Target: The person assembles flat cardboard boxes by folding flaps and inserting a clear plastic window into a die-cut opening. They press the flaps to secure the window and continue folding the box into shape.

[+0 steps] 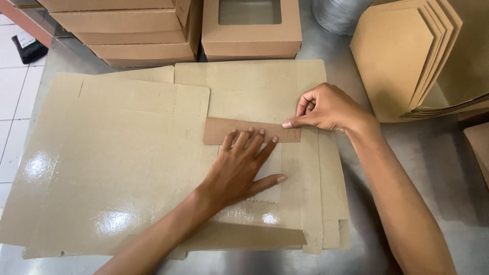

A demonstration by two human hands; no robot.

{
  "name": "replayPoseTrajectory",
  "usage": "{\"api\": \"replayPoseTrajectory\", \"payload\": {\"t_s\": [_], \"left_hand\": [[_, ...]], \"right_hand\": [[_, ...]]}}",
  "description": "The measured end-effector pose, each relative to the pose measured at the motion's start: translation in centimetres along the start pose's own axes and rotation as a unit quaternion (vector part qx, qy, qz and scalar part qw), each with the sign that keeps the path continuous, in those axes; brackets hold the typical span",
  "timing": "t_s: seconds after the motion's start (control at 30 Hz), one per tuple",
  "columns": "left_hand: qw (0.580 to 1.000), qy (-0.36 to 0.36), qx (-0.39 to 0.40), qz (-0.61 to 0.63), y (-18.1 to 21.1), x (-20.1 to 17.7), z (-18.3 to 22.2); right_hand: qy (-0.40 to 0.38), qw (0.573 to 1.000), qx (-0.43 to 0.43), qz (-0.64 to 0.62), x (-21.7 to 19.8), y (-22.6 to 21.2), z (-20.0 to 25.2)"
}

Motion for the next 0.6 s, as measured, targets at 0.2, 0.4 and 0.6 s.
{"api": "replayPoseTrajectory", "payload": {"t_s": [0.2, 0.4, 0.6], "left_hand": [[1.000, -0.014, -0.001, -0.009, 0.0, -0.2, 0.0], [1.000, -0.012, -0.003, -0.006, 0.0, -0.2, 0.0], [1.000, -0.021, -0.005, -0.003, 0.1, 0.0, 0.0]], "right_hand": [[0.018, 0.999, 0.014, 0.035, 0.2, -0.1, 0.5], [0.021, 0.998, 0.001, 0.057, 0.5, -0.9, 1.0], [0.029, 0.999, -0.008, 0.044, 1.2, -0.5, 1.2]]}}
Point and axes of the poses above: each hand's wrist, its own z-axis away from the middle knuckle, its own x-axis out of the palm, y = z × x, the point moved 3 cm from there along -z, towards the middle knuckle, and after that the axes turned 13 degrees about -z, right-handed, at the moved point
